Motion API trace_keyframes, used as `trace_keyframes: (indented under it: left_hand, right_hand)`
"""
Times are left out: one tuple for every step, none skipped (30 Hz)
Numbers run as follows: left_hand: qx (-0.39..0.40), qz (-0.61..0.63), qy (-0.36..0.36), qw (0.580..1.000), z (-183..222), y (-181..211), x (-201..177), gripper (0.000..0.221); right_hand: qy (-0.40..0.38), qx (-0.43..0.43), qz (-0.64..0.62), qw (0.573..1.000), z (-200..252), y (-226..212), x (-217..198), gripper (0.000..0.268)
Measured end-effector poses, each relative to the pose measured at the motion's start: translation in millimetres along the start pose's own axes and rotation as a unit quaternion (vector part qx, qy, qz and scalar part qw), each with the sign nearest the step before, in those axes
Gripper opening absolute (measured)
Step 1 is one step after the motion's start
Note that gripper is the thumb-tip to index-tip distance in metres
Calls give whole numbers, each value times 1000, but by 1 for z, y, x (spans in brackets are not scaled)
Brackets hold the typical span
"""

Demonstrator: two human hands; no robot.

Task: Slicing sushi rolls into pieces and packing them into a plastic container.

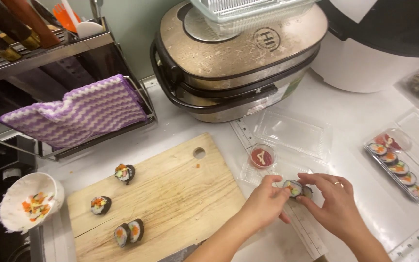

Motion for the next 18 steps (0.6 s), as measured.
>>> trace_keyframes:
  left_hand:
    - [2,-79,-15,997,8,10,-5,54]
    - [5,-157,-30,987,16,19,-10,54]
    - [4,-156,-27,987,16,19,-10,54]
    - [25,-203,-18,979,15,19,-11,53]
    - [45,-250,-9,967,15,19,-12,53]
    - [44,-248,-6,968,12,13,-12,53]
    - [65,-258,-7,964,9,8,-12,53]
    - [86,-267,-8,960,5,3,-12,53]
    - [86,-265,-6,960,2,-4,-11,53]
    - [112,-265,8,958,-1,-9,-11,55]
    - [138,-266,23,954,-3,-15,-11,56]
    - [136,-263,29,955,-5,-21,-9,56]
    - [168,-245,43,954,-5,-27,-8,56]
    - [197,-229,62,951,-3,-33,-11,56]
    - [193,-228,74,951,11,-30,-18,56]
    - [197,-199,74,957,26,-28,-27,55]
    - [202,-169,74,962,41,-27,-35,55]
    - [197,-168,91,962,59,-30,-51,55]
  right_hand:
    - [-9,-4,6,1000,-1,-4,-3,49]
    - [-18,-9,13,1000,-3,-8,-6,46]
    - [-19,-12,11,1000,-3,-6,-3,46]
    - [-8,-27,23,999,-3,-4,0,40]
    - [3,-43,34,998,-3,-2,2,34]
    - [1,-46,33,998,-3,2,5,34]
    - [8,-55,51,997,-2,5,8,36]
    - [15,-64,69,995,-2,9,10,38]
    - [14,-67,69,995,-2,6,8,38]
    - [-1,-41,60,997,-3,5,6,42]
    - [-16,-14,51,998,-4,3,4,46]
    - [-19,-21,48,998,-6,9,5,46]
    - [14,-70,12,997,-9,12,5,47]
    - [46,-122,-32,991,-12,11,9,48]
    - [42,-131,-40,990,-11,10,4,48]
    - [22,-75,-41,996,-12,11,4,51]
    - [1,-18,-42,999,-12,11,4,54]
    - [-6,-31,-53,998,-13,6,11,54]
Point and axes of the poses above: each hand's wrist, its own z-axis away from the middle knuckle, its own x-axis out of the palm, y = z × x, the point moved 2 cm from there along -z, towards the middle knuckle, and after that the axes turned 7 degrees about y, right-handed, at the moved point
